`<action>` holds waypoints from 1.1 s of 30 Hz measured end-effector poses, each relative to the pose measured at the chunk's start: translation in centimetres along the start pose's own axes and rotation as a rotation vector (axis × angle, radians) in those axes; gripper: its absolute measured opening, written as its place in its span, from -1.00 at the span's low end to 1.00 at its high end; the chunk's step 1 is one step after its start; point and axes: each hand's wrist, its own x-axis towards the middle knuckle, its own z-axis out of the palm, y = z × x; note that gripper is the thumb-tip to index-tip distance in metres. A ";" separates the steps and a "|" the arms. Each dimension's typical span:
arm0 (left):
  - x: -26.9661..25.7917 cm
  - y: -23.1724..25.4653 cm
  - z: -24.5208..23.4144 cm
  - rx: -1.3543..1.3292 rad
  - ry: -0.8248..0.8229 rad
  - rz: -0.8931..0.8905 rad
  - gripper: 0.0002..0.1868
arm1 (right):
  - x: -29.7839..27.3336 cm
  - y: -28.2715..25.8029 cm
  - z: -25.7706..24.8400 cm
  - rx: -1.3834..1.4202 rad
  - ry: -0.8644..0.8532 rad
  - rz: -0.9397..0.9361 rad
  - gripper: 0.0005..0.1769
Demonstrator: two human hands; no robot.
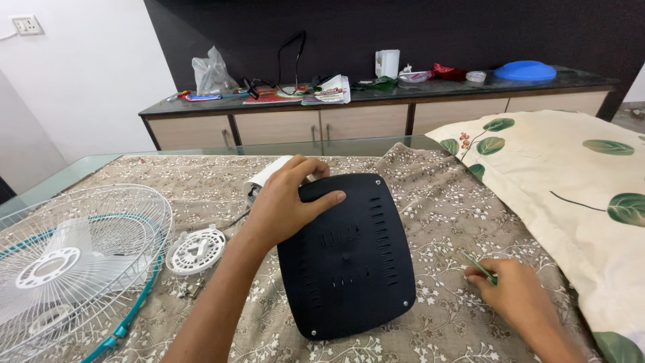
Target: The person uses a green screwdriver to tighten screws on the back of a teal fan base, then aligns and connects the white motor housing to the base. The fan cage and blades remain disassembled on the table.
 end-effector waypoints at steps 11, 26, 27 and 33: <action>-1.0 -0.2 0.4 -0.108 0.059 0.072 -0.57 | 0.0 0.2 0.3 0.007 0.013 -0.021 -0.77; -4.8 -1.0 2.9 -0.482 0.383 -0.158 -0.36 | -0.1 -0.2 0.8 0.095 0.050 -0.066 -0.71; -5.5 -0.6 3.3 -0.482 0.389 -0.180 -0.35 | -0.2 -0.4 0.9 0.126 0.049 -0.067 -0.69; -9.3 0.6 4.6 -0.510 0.288 -0.482 -0.12 | -1.3 -1.7 1.3 0.049 0.219 -0.240 -0.68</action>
